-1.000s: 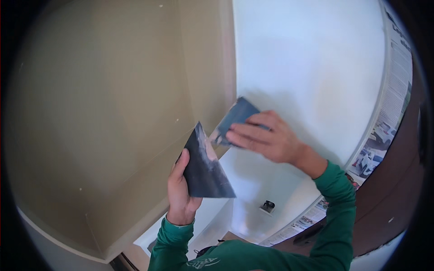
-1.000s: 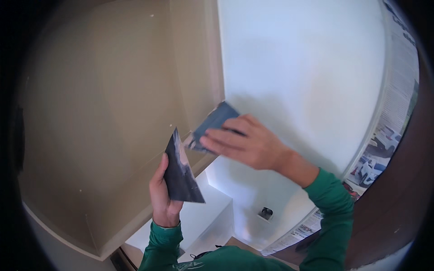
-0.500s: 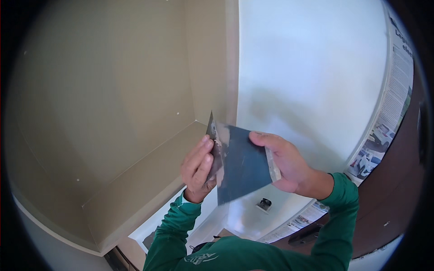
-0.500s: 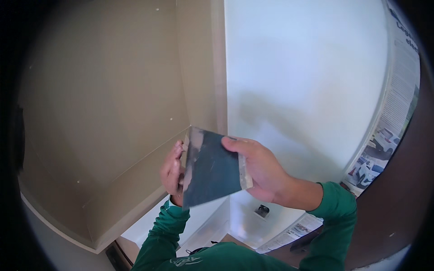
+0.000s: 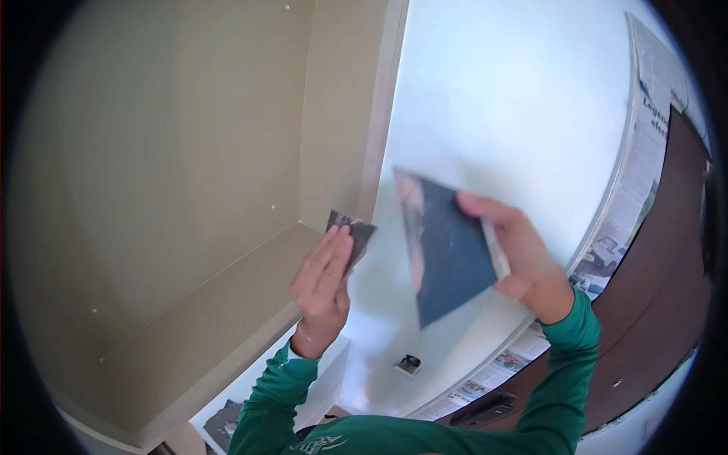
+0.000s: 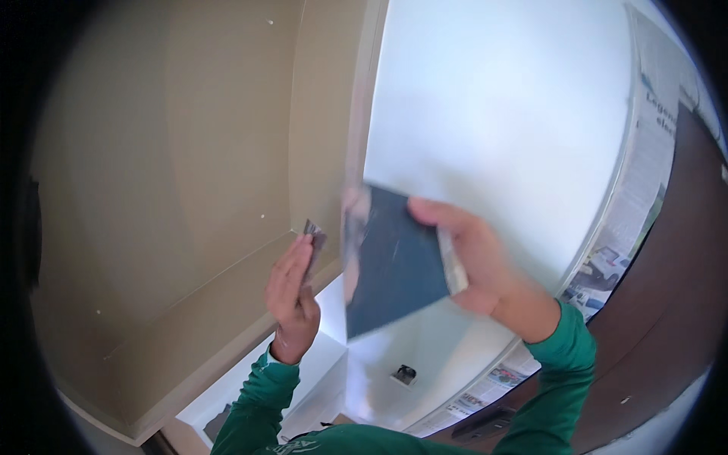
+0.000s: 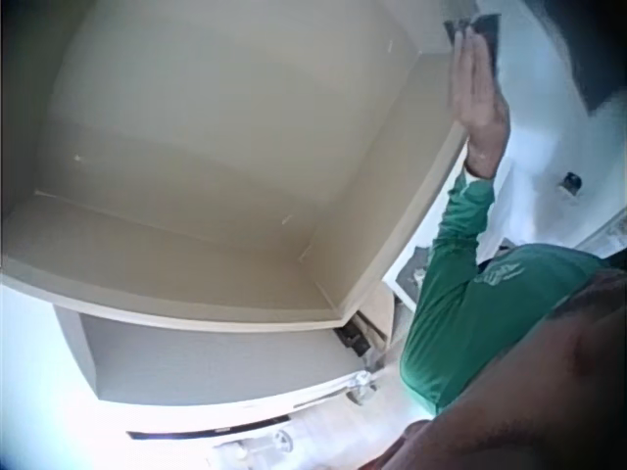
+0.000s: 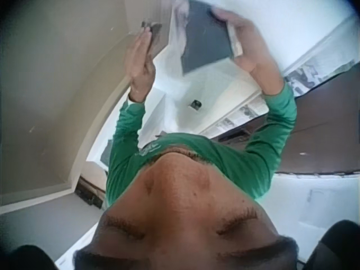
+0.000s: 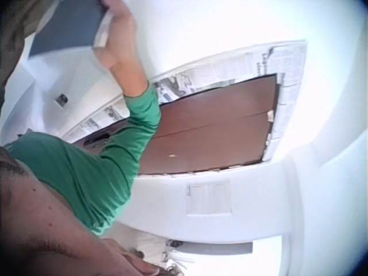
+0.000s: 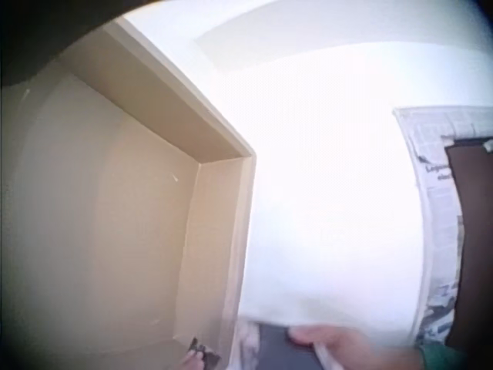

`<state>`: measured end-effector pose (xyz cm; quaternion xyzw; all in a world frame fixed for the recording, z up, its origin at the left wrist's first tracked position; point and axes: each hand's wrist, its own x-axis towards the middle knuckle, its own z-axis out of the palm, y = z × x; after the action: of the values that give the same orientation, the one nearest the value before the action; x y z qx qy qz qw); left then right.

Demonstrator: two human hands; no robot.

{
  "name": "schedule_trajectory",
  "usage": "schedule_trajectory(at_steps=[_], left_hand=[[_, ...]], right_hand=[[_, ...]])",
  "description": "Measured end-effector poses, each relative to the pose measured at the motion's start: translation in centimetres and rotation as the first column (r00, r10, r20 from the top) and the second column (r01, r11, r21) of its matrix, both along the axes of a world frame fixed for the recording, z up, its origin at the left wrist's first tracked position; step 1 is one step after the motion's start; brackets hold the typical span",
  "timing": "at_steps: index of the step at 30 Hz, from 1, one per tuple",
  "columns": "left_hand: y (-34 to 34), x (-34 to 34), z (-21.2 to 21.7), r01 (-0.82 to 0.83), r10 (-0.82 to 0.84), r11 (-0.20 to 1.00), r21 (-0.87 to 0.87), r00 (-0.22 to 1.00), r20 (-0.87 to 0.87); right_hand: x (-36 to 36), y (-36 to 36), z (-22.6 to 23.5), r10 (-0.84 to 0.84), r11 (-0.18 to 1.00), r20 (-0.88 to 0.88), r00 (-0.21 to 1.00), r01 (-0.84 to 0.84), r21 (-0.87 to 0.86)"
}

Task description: The person scrapes excess material from the edge of an architectural structure using dual hand scrapers.

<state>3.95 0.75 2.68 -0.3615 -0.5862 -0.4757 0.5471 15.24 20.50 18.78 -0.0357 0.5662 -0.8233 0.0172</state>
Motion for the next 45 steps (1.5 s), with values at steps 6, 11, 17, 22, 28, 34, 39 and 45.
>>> schedule_trajectory(at_steps=[6,11,17,22,28,34,39,45], left_hand=[[-0.5,-0.9,-1.5,0.269,-0.554,0.75,0.604,0.755,0.351],[-2.1,-1.3,-2.9,0.297,-0.627,0.711,0.637,0.678,0.384],[-1.6,-1.3,-2.8,0.271,-0.641,0.686,0.675,0.664,0.385],[-2.1,-1.0,-2.5,0.319,-0.697,0.643,0.696,0.621,0.358],[-1.9,-0.6,-1.8,0.29,-0.692,0.619,0.73,0.641,0.332],[-1.9,-0.5,-1.9,0.276,-0.695,0.6,0.751,0.645,0.319],[-1.7,-0.8,-2.1,0.273,-0.702,0.597,0.755,0.634,0.325],[-1.6,-0.9,-1.7,0.246,-0.699,0.589,0.77,0.633,0.333]], right_hand=[[-0.7,-0.8,10.7,-0.105,0.903,-0.722,0.683,0.37,0.218],[-5.3,-3.1,15.6,0.719,-0.144,-0.675,0.167,0.985,0.091],[-11.8,-2.3,15.6,0.812,-0.507,-0.459,0.36,0.824,-0.252],[-13.4,-1.8,14.5,0.792,-0.577,-0.451,0.411,0.745,-0.335],[-13.7,-1.7,14.1,0.779,-0.612,-0.435,0.452,0.7,-0.369],[-13.4,-2.3,12.1,0.784,-0.617,-0.344,0.516,0.705,-0.35],[-12.5,-2.2,14.4,0.796,-0.586,-0.426,0.43,0.723,-0.365],[-13.6,-1.6,16.8,0.81,-0.573,-0.453,0.373,0.67,-0.473]])
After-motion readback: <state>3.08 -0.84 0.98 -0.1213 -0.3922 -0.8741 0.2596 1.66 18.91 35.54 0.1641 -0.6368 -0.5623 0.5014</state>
